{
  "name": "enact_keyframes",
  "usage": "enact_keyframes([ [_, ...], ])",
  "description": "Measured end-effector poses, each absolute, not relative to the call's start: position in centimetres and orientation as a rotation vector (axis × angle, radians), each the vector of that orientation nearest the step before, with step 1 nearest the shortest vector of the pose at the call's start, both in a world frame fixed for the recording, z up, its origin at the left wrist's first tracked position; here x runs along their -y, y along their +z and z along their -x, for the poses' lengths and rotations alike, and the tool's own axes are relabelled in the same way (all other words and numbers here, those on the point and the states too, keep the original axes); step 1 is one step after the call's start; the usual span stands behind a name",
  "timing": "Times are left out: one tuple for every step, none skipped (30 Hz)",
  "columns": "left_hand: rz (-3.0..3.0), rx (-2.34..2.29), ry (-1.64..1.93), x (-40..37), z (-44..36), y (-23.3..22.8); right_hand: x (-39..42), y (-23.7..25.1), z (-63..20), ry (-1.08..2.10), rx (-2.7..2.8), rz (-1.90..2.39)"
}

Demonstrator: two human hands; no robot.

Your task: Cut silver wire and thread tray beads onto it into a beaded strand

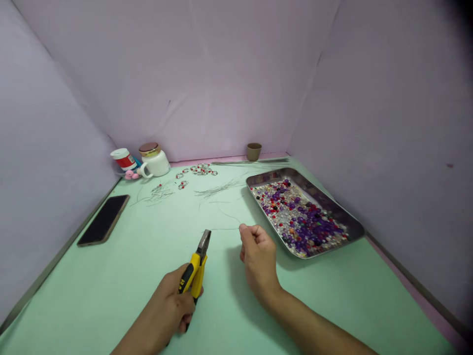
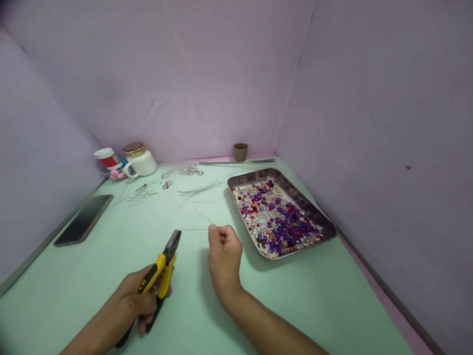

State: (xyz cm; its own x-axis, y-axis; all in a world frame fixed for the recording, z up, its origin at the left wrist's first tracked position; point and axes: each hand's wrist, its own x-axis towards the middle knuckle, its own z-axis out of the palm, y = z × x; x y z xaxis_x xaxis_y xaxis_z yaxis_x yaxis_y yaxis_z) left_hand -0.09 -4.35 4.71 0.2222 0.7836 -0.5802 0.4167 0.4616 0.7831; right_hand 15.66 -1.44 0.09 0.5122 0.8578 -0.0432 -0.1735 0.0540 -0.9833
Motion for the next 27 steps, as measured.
enact_keyframes([
  [-1.185,-1.418,0.368,4.3,0.1,4.6,1.5,0.2,-15.6,0.905,0.686,1.286],
  [-1.229,-1.433,0.392,4.2,0.1,4.5,1.6,0.3,-15.6,0.926,0.687,1.289],
  [-1.273,-1.444,0.419,4.2,0.2,4.5,1.7,0.3,-15.6,0.944,0.687,1.289],
  [-1.312,-1.451,0.444,4.1,0.3,4.4,1.7,0.4,-15.5,0.954,0.688,1.286],
  [-1.340,-1.453,0.460,4.1,0.3,4.3,1.8,0.4,-15.5,0.961,0.687,1.284],
  [-1.354,-1.453,0.468,4.0,0.4,4.3,1.8,0.4,-15.4,0.968,0.686,1.282],
  [-1.358,-1.453,0.471,3.9,0.4,4.3,1.8,0.4,-15.4,0.975,0.683,1.281],
  [-1.357,-1.453,0.476,3.8,0.5,4.3,1.8,0.4,-15.5,0.980,0.682,1.282],
  [-1.344,-1.451,0.480,3.7,0.5,4.2,1.7,0.4,-15.5,0.984,0.682,1.285],
  [-1.321,-1.447,0.476,3.6,0.6,4.1,1.7,0.5,-15.6,0.986,0.686,1.290],
  [-1.290,-1.443,0.462,3.5,0.7,4.0,1.6,0.5,-15.6,0.988,0.696,1.296],
  [-1.258,-1.436,0.442,3.4,0.8,3.9,1.6,0.6,-15.7,0.988,0.712,1.301],
  [-1.230,-1.424,0.422,3.4,0.9,3.8,1.6,0.6,-15.8,0.988,0.732,1.304],
  [-1.209,-1.407,0.408,3.4,1.0,3.7,1.6,0.7,-15.8,0.987,0.754,1.303],
  [-1.196,-1.391,0.406,3.3,1.1,3.7,1.6,0.7,-15.8,0.985,0.776,1.299],
  [-1.192,-1.381,0.416,3.3,1.1,3.6,1.7,0.7,-15.8,0.981,0.798,1.293],
  [-1.185,-1.375,0.431,3.4,1.2,3.6,1.8,0.7,-15.8,0.974,0.820,1.288],
  [-1.180,-1.373,0.439,3.4,1.2,3.6,1.8,0.7,-15.7,0.962,0.839,1.285],
  [-1.174,-1.373,0.439,3.4,1.2,3.7,1.9,0.6,-15.7,0.945,0.855,1.283],
  [-1.168,-1.370,0.435,3.4,1.2,3.7,1.9,0.5,-15.6,0.922,0.868,1.280],
  [-1.159,-1.360,0.433,3.5,1.3,3.7,1.9,0.4,-15.6,0.899,0.876,1.277],
  [-1.147,-1.340,0.429,3.6,1.3,3.7,1.9,0.3,-15.5,0.878,0.882,1.274],
  [-1.133,-1.313,0.427,3.6,1.3,3.7,1.9,0.2,-15.5,0.860,0.886,1.271],
  [-1.117,-1.288,0.425,3.7,1.3,3.7,1.9,0.1,-15.4,0.846,0.890,1.270],
  [-1.104,-1.266,0.423,3.7,1.3,3.6,1.9,0.0,-15.4,0.836,0.898,1.269],
  [-1.099,-1.252,0.418,3.7,1.2,3.6,1.9,-0.1,-15.3,0.829,0.909,1.269],
  [-1.101,-1.246,0.413,3.8,1.1,3.6,2.0,-0.2,-15.2,0.824,0.924,1.270],
])
